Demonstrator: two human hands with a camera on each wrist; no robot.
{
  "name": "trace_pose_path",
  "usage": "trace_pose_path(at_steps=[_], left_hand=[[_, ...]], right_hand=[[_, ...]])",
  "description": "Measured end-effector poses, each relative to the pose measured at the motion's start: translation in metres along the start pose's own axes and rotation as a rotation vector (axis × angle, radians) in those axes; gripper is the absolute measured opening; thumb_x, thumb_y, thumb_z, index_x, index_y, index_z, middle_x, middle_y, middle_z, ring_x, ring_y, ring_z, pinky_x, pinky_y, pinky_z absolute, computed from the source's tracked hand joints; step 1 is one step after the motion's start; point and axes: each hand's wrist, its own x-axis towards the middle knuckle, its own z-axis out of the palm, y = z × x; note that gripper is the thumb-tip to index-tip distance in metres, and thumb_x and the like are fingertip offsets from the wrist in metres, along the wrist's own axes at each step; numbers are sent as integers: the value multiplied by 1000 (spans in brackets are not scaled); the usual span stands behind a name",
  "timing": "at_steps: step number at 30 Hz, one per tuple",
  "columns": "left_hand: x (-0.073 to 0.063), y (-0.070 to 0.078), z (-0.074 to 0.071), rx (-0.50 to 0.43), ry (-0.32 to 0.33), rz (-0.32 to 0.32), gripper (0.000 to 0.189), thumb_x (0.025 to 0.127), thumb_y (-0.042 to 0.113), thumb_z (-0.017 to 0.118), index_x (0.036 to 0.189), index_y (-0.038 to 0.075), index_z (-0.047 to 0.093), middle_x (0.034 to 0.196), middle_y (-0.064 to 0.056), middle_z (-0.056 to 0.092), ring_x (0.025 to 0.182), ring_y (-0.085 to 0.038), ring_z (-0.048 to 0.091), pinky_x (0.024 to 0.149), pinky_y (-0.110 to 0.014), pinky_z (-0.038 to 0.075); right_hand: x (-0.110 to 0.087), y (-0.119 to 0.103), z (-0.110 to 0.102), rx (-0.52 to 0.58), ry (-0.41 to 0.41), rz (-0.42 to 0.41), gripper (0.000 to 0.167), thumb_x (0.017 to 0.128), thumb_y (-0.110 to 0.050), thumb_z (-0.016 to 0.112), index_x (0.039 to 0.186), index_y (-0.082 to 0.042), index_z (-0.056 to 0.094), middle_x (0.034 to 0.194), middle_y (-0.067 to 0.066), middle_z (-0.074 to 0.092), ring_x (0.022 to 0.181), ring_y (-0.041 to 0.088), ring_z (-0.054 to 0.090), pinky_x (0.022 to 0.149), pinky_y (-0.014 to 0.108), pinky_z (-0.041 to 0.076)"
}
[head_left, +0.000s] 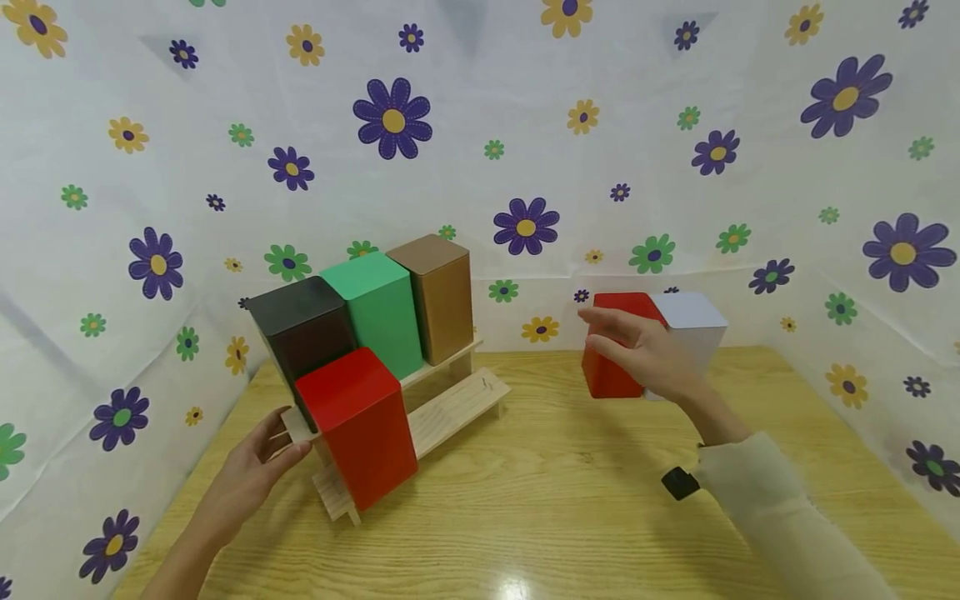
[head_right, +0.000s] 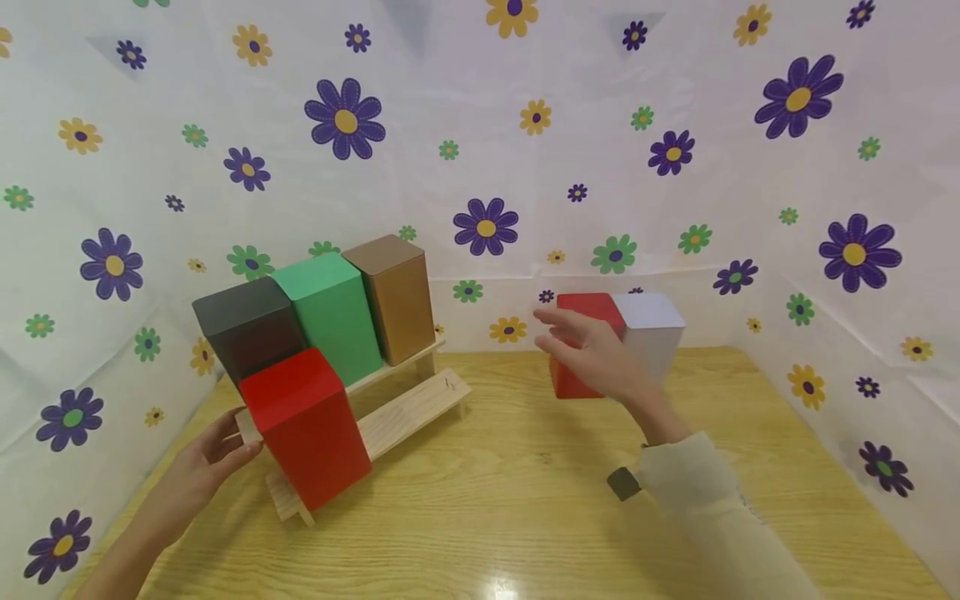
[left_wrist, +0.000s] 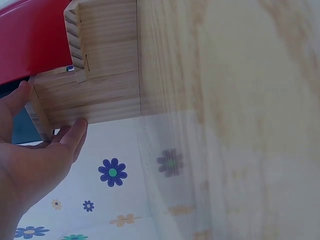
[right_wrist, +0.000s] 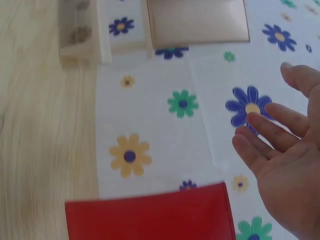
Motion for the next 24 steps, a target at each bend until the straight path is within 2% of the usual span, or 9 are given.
trace_pose_path(at_steps=[2, 5, 12, 16, 19, 24], left_hand=[[0, 1, 1, -1, -2, 3, 84, 94, 42, 58, 154, 9, 9, 148, -23, 31, 132, -39, 36, 100, -47, 41], [1, 2, 1, 1, -4, 5, 84, 94, 42, 58, 154, 9, 9, 148, -24, 31, 132, -39, 36, 100, -48, 40], [3, 2, 0, 9, -2, 1, 84, 94, 43, 58, 154, 8, 10, 148, -24, 31, 132, -40, 36, 100, -50, 39], [2, 2, 1, 6, -3, -3, 84, 94, 43, 58, 154, 8, 10, 148, -24, 31, 132, -40, 36, 100, -49, 40], [1, 1, 1, 9, 0, -10, 85, 94, 44, 58, 154, 8, 10, 147, -24, 32, 132, -40, 36, 100, -48, 40], [1, 1, 1, 13, -3, -21, 85, 94, 45, 58, 154, 9, 9, 148, -24, 32, 132, -39, 36, 100, -48, 40]], right_hand=[[2, -4, 8, 54, -31, -5, 47, 95, -23, 62, 139, -10, 50, 139, 5, 50, 123, 27, 51, 99, 35, 44], [7, -5, 20, 114, -69, -23, 48, 94, -24, 63, 138, -10, 51, 139, 5, 51, 121, 24, 53, 95, 27, 46], [22, -23, 57, 206, -185, -117, 50, 93, -14, 64, 140, -7, 48, 142, 7, 47, 124, 27, 49, 97, 39, 47], [28, -33, 82, 225, -249, -181, 52, 91, -11, 65, 140, -5, 47, 141, 7, 47, 125, 26, 48, 100, 46, 43], [33, -38, 100, 212, -295, -221, 54, 91, -15, 66, 140, -4, 46, 141, 6, 48, 126, 21, 47, 104, 46, 38], [40, -48, 121, 189, -352, -235, 58, 90, -31, 67, 141, -12, 47, 139, -2, 50, 123, 15, 49, 104, 42, 38]])
